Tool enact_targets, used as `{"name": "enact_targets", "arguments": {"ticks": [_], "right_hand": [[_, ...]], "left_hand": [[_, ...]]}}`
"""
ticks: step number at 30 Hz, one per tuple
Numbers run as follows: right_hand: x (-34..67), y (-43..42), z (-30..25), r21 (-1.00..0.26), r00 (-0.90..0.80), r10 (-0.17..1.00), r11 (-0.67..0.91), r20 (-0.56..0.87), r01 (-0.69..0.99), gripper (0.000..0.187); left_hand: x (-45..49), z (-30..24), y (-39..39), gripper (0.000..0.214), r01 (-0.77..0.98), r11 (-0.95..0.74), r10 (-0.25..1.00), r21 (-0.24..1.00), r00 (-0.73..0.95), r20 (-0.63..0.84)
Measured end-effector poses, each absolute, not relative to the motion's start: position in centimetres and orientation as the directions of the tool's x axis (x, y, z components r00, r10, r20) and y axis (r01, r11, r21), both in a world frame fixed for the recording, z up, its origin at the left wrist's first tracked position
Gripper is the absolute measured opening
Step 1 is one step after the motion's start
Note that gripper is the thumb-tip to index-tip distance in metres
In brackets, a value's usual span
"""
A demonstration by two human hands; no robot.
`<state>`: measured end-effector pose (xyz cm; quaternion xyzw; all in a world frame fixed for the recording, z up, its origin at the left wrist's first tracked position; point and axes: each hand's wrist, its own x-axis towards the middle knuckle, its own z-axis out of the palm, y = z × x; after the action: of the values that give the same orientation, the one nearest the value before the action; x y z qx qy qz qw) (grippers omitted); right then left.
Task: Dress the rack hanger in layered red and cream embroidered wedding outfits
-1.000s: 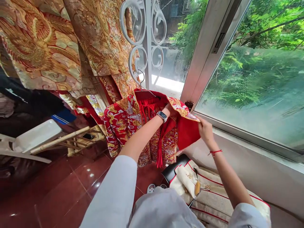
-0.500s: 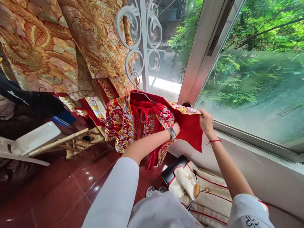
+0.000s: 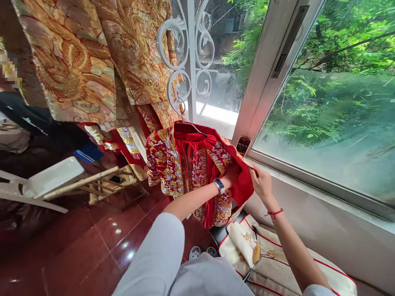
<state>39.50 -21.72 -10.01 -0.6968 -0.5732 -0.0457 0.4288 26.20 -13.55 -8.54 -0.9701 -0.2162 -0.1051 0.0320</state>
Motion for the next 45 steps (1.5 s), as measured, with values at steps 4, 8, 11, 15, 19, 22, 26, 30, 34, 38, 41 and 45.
{"name": "enact_targets", "arguments": {"ticks": [4, 8, 11, 15, 19, 22, 26, 30, 34, 38, 41, 45], "right_hand": [[39.1, -22.4, -9.4, -0.626, 0.369, 0.74, 0.09, 0.563, 0.775, 0.04], [38.0, -21.7, -8.0, -0.716, 0.428, 0.714, 0.146, 0.554, 0.682, 0.037], [37.6, -20.5, -6.5, -0.776, 0.511, 0.67, 0.158, 0.539, 0.61, 0.04], [36.2, -19.4, -3.7, -0.714, 0.498, 0.57, 0.243, 0.653, 0.657, 0.038], [32.4, -18.6, -3.0, -0.639, 0.46, 0.503, 0.271, 0.732, 0.72, 0.048], [30.4, -18.7, -6.9, -0.613, 0.366, 0.582, 0.307, 0.726, 0.728, 0.049], [30.5, -19.8, -15.3, -0.619, 0.281, 0.712, 0.267, 0.643, 0.739, 0.053], [29.6, -20.0, -20.2, -0.615, 0.249, 0.824, 0.146, 0.509, 0.775, 0.054], [27.5, -18.6, -20.8, -0.609, 0.256, 0.84, 0.108, 0.478, 0.785, 0.061], [26.9, -16.4, -20.1, -0.623, 0.233, 0.864, 0.114, 0.447, 0.774, 0.072], [25.8, -14.8, -18.7, -0.66, 0.221, 0.845, 0.19, 0.487, 0.727, 0.073], [22.1, -13.2, -17.2, -0.699, 0.206, 0.805, 0.321, 0.557, 0.639, 0.07]], "left_hand": [[19.6, -8.6, -13.6, 0.038, 0.282, -0.959, 0.254, -0.044, 0.914, 0.315], [15.2, -6.4, -11.0, 0.043, 0.489, -0.871, 0.395, -0.049, 0.756, 0.521], [16.0, -5.3, -8.3, 0.05, 0.542, -0.836, 0.421, -0.09, 0.737, 0.529], [19.5, -5.7, -5.7, 0.053, 0.573, -0.814, 0.455, -0.099, 0.733, 0.506], [22.2, -6.3, -3.7, 0.05, 0.649, -0.759, 0.549, -0.052, 0.681, 0.485], [21.6, -6.7, -2.9, 0.046, 0.624, -0.78, 0.553, -0.037, 0.717, 0.425], [16.5, -9.6, -5.0, 0.038, 0.599, -0.8, 0.492, -0.024, 0.68, 0.543], [10.4, -15.2, -6.7, 0.035, 0.828, -0.431, 0.593, 0.357, -0.038, 0.804], [6.5, -17.8, -4.6, 0.051, 0.773, -0.263, 0.707, 0.578, -0.253, 0.66], [4.6, -15.8, -4.6, 0.047, 0.723, -0.317, 0.81, 0.613, -0.13, 0.572], [5.3, -13.5, -7.8, 0.053, 0.665, -0.411, 0.765, 0.624, -0.12, 0.632], [8.6, -13.6, -11.9, 0.055, 0.608, -0.509, 0.726, 0.609, -0.078, 0.684]]}}
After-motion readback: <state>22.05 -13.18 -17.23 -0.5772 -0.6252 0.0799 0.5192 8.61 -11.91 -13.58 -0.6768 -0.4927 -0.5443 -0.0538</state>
